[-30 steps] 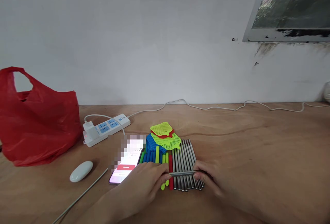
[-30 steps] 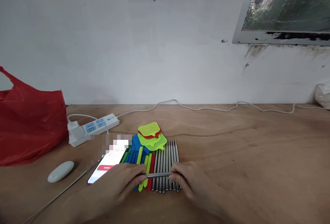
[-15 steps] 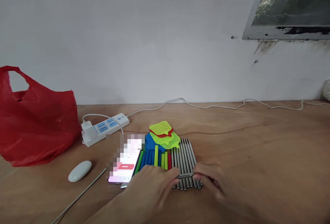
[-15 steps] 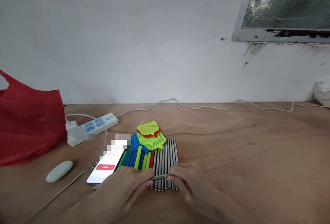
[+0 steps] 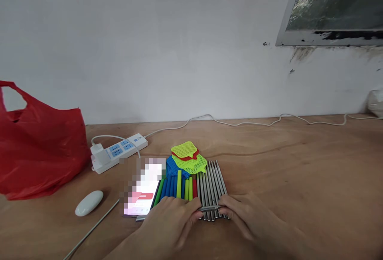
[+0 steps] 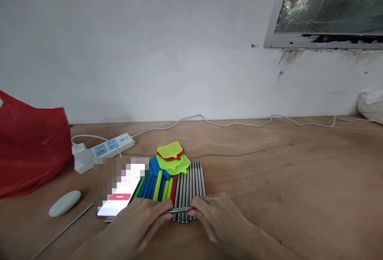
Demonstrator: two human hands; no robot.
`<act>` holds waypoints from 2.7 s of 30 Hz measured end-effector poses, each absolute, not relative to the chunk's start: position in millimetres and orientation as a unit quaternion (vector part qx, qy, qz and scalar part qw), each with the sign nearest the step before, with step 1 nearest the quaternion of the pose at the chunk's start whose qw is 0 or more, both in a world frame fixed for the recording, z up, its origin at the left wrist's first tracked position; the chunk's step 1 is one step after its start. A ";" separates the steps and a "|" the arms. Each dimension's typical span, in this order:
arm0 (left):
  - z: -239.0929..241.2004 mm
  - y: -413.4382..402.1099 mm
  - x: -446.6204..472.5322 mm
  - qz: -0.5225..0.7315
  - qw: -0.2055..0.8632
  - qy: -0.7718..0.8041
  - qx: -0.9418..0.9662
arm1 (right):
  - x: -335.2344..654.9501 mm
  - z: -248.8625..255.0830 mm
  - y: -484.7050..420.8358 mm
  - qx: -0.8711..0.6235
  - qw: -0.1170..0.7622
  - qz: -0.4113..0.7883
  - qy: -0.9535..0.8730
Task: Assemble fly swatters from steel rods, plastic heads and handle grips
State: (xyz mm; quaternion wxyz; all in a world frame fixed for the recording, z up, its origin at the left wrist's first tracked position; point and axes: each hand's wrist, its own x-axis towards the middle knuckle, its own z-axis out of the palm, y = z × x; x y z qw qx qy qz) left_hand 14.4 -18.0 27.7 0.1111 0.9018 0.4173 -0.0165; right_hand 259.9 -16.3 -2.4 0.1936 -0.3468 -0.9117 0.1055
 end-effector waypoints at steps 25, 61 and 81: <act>11.4 -15.6 -10.7 0.039 0.126 0.417 0.899 | 276.2 -1.8 -19.5 -0.399 0.166 0.060 -0.900; 26.3 -23.2 4.3 -0.016 0.105 0.398 0.911 | 244.6 -5.0 -24.5 -0.363 0.091 -0.031 -0.927; 6.2 -23.3 -34.5 0.085 0.120 0.423 0.894 | 294.6 6.2 -20.4 -0.438 0.068 0.054 -0.895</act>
